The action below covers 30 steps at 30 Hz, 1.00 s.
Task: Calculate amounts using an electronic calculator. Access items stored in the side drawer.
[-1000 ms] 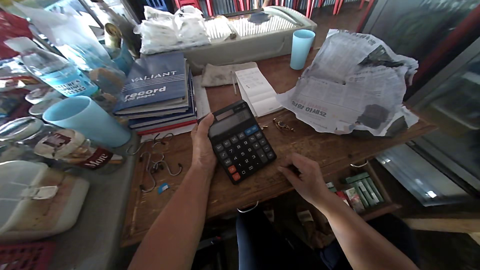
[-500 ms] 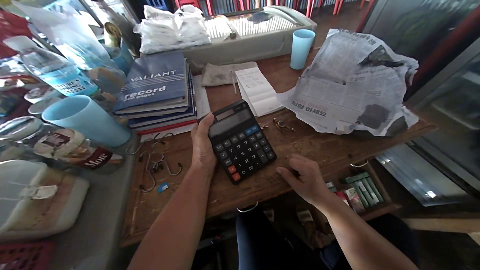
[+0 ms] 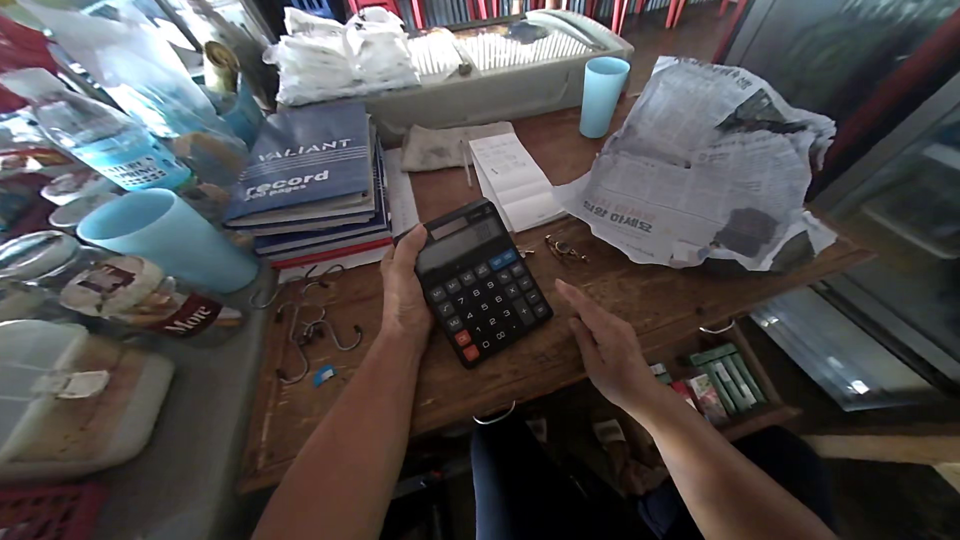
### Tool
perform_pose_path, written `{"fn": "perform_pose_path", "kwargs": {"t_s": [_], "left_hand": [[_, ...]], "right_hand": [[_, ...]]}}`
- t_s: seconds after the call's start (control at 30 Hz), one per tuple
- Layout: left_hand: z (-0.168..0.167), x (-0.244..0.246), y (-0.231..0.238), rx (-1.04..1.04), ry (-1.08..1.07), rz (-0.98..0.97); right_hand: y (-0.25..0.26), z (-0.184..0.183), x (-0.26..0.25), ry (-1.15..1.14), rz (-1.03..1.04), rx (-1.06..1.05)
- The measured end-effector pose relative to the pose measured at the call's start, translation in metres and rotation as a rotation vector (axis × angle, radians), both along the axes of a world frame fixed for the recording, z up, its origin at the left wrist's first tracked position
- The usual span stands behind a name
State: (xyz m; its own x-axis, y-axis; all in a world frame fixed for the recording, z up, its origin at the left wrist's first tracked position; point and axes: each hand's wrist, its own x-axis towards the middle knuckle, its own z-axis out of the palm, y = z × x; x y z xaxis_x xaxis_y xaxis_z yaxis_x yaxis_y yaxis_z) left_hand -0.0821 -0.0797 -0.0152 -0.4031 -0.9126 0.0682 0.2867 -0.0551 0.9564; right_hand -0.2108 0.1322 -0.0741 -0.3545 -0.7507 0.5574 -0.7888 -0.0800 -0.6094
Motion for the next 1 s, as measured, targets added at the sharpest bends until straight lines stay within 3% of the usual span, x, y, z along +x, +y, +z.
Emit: {"fn": "perform_pose_path", "kwargs": {"t_s": [1.0], "left_hand": [[-0.0001,-0.0006,-0.0004,0.021,-0.002,0.019]], "right_hand": [[-0.0036,-0.0043,0.0048,0.163,0.025,0.024]]}}
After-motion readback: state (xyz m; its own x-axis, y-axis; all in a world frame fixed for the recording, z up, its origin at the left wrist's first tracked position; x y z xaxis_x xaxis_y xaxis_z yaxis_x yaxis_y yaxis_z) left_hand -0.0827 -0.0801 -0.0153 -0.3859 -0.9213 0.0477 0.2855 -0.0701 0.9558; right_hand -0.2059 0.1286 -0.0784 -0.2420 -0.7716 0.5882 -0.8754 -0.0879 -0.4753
